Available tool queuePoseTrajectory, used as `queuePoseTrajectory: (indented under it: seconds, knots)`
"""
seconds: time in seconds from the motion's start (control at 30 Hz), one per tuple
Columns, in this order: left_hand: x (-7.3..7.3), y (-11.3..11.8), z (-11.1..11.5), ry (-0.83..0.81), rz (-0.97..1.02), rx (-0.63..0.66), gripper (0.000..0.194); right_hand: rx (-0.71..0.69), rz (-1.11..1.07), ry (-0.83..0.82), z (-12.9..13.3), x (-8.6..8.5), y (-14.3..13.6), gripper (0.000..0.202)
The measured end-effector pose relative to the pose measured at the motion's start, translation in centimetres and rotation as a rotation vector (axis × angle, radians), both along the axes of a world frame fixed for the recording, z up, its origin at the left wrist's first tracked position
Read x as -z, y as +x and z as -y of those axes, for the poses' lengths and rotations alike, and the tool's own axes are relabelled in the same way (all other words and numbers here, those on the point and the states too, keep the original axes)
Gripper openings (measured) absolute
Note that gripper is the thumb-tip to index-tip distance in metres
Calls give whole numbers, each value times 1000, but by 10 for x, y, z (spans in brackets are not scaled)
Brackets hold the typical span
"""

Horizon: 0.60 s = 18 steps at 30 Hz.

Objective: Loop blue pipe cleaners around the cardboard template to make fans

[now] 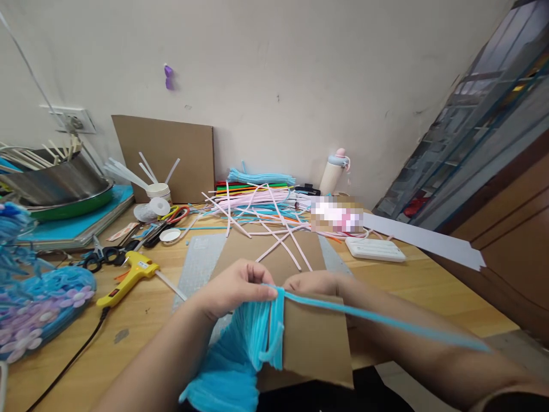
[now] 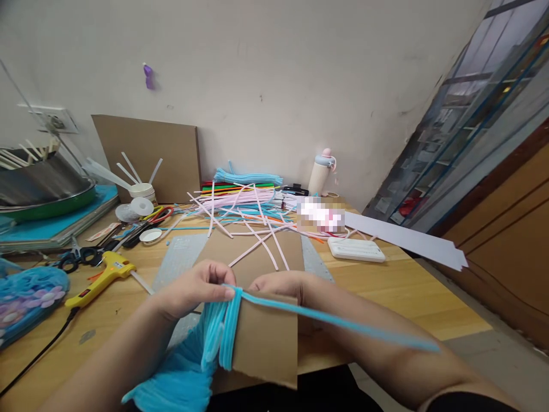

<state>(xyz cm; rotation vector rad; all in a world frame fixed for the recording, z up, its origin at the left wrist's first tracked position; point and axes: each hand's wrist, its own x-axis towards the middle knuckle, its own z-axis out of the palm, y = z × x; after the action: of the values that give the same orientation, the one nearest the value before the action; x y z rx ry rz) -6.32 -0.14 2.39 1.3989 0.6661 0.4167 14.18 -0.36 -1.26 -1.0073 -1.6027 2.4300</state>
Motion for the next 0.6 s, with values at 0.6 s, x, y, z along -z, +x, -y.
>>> queuePoseTrajectory:
  seconds: [0.6]
  knots:
    - [12, 1, -8, 220, -222, 8, 30, 246, 58, 248, -14, -29, -3, 21]
